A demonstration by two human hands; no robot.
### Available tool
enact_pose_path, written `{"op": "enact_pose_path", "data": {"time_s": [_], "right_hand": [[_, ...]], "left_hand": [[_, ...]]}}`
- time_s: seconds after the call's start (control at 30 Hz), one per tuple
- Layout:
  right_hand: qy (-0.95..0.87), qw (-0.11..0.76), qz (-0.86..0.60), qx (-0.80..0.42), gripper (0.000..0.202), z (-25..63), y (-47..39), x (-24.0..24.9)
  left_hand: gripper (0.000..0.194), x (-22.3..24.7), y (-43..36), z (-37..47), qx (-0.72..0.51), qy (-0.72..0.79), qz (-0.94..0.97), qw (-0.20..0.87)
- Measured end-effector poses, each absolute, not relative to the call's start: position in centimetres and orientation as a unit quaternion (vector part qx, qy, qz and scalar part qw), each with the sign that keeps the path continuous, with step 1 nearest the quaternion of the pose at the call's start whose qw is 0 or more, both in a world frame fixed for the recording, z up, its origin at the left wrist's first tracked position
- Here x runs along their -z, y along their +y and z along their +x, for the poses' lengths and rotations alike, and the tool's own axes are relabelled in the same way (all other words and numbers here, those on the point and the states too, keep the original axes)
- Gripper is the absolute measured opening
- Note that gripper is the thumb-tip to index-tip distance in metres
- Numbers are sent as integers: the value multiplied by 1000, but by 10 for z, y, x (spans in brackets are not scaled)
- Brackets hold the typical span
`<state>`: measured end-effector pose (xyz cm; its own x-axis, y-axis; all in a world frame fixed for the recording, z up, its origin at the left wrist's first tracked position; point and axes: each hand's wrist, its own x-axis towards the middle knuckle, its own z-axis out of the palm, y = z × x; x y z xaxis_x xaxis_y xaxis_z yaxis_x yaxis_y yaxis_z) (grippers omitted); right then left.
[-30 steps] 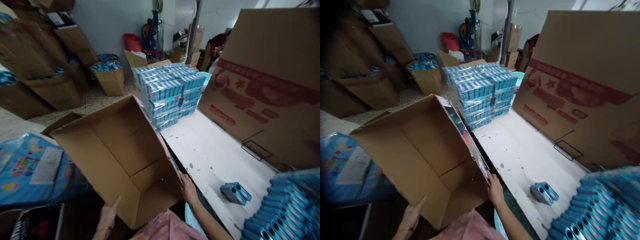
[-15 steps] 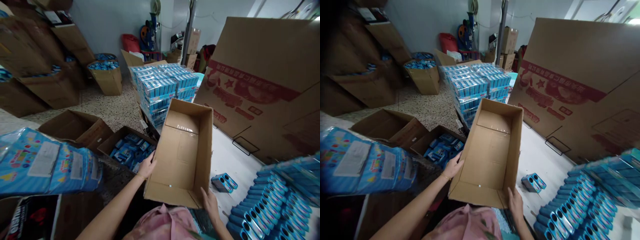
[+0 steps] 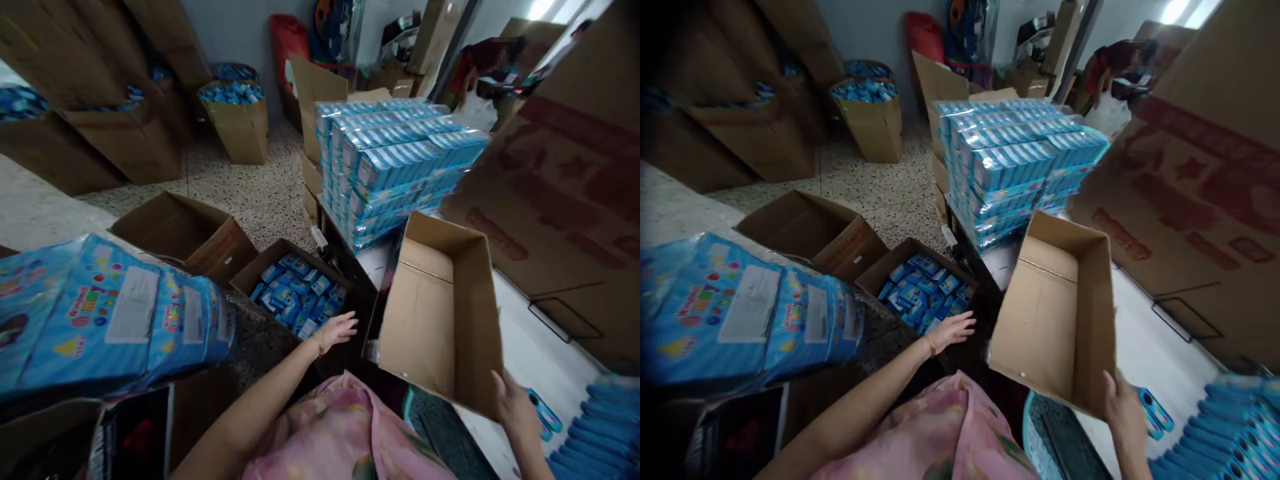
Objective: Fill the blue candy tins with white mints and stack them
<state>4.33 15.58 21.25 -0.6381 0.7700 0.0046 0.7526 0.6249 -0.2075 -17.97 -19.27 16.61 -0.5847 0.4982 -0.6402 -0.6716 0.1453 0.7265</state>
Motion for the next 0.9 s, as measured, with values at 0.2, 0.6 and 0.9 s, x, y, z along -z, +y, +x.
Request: {"op": "enact_pose_path", "data": {"time_s": [0.2,0.6,0.9], "right_hand": [[-985,23,-158,-67,39,-31,10,-237],[-889,-284,22,-359,36,-196,-156,-191],[-814,-360,-57,-453,17,-263,-196,-90]], "left_hand": [[39,-107,-341,-250,-530,712,-317,334],[21,-88,-464,-258,-470,699,-452,293],[29,-94,-447,-229,-470,696,-472,267]]}}
